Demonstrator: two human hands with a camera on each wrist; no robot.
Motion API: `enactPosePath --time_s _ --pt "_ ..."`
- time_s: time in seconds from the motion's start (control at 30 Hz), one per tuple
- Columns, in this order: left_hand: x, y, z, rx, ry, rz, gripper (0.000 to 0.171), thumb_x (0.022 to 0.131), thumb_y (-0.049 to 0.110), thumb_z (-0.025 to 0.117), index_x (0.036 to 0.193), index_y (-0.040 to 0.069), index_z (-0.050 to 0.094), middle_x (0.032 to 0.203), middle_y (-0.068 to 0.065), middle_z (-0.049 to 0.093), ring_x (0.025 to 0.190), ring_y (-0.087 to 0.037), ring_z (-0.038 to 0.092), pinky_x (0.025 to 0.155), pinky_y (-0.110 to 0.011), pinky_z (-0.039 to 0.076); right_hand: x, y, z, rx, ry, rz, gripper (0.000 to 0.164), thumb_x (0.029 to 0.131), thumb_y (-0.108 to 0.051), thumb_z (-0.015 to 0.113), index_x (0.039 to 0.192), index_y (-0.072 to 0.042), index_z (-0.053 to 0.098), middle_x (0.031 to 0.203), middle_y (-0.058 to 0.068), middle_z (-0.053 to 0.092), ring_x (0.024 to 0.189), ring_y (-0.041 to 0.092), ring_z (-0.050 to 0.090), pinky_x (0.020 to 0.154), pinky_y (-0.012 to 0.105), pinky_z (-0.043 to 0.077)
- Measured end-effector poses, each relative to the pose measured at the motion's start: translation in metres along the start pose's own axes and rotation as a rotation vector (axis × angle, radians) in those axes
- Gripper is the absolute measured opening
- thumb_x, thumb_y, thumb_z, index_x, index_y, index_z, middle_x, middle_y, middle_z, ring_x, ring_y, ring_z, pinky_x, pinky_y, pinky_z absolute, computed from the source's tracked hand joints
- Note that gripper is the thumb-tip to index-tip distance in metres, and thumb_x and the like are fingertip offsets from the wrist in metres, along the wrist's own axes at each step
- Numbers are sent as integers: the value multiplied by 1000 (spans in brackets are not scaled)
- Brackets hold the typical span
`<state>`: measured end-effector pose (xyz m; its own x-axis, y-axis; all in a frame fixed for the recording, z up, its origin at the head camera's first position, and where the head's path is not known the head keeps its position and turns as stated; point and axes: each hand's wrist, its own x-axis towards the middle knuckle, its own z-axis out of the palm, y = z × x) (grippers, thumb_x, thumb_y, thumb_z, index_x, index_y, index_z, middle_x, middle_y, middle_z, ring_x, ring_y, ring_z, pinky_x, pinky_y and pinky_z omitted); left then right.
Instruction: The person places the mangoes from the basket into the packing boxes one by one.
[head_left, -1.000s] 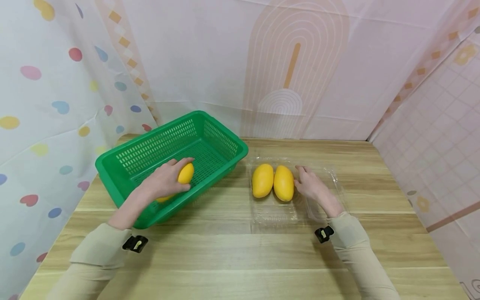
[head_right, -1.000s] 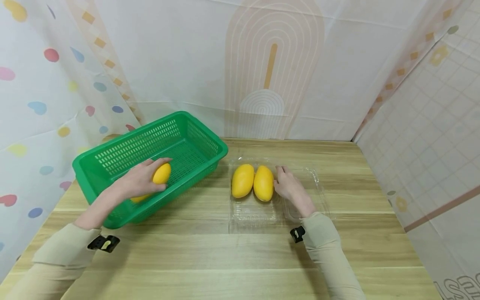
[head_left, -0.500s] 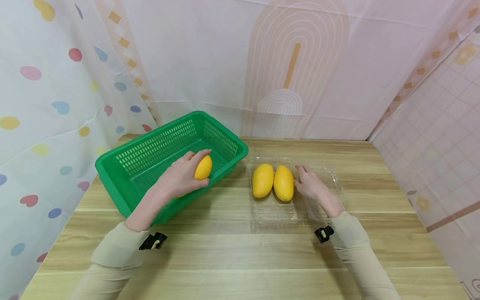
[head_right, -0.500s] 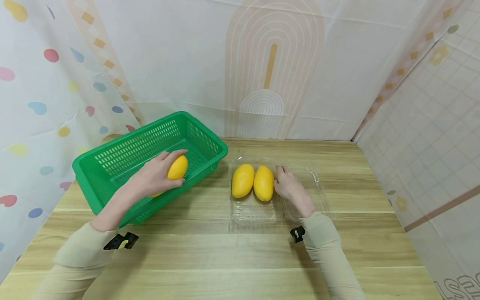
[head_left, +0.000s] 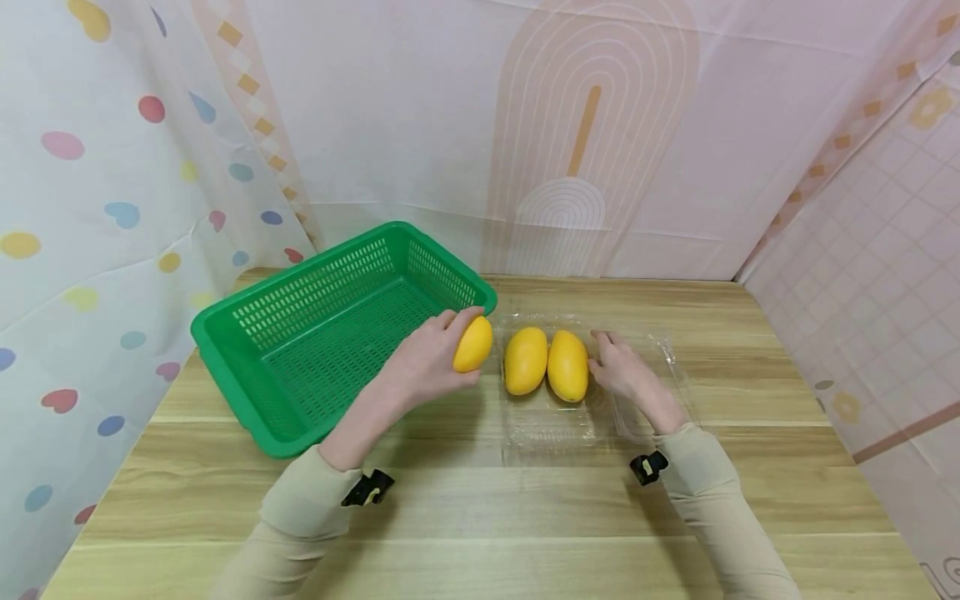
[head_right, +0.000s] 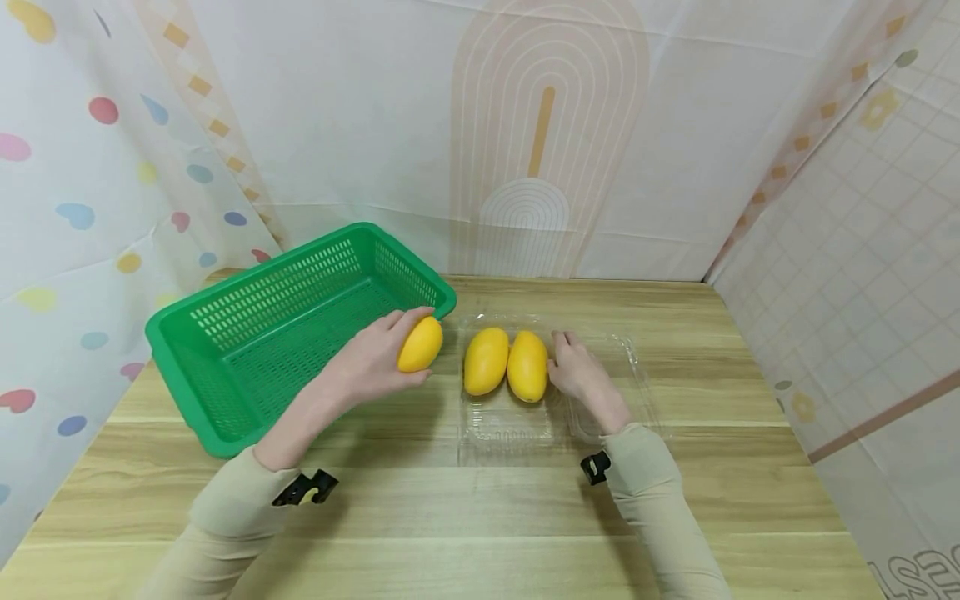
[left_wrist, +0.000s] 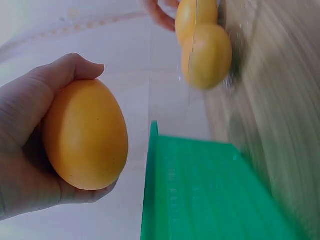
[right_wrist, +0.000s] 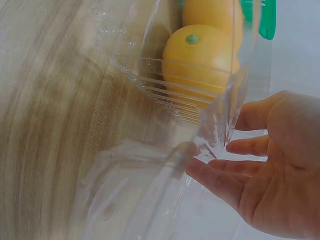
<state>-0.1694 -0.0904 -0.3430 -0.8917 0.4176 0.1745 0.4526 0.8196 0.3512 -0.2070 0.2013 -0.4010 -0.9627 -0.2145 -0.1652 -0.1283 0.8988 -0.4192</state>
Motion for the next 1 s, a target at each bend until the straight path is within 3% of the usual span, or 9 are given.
enactPosePath --time_s 0.2,0.4,0.67,1.0 --pt "11 17 19 10 44 103 73 70 33 72 131 10 39 115 -12 56 94 -26 57 73 -38 52 0 0 -1 0 -1 -7 54 94 -16 44 140 6 25 142 30 28 127 45 35 102 54 33" --pt "21 32 42 56 53 227 71 71 38 74 130 12 44 121 -11 54 104 -26 55 78 -40 51 -1 1 -1 7 1 -18 54 94 -15 45 139 7 26 141 31 28 127 45 35 101 54 35" --pt "30 47 76 84 -46 335 78 74 45 72 137 12 38 124 -11 52 108 -26 52 87 -38 49 -1 0 0 -7 -1 -17 54 93 -15 46 139 7 27 140 32 29 126 46 36 100 54 35" --pt "32 56 103 194 -145 416 75 80 59 57 139 18 36 122 -6 52 102 -22 53 80 -33 50 0 1 0 -15 -10 2 54 94 -16 45 140 6 26 141 30 28 125 45 37 99 54 37"
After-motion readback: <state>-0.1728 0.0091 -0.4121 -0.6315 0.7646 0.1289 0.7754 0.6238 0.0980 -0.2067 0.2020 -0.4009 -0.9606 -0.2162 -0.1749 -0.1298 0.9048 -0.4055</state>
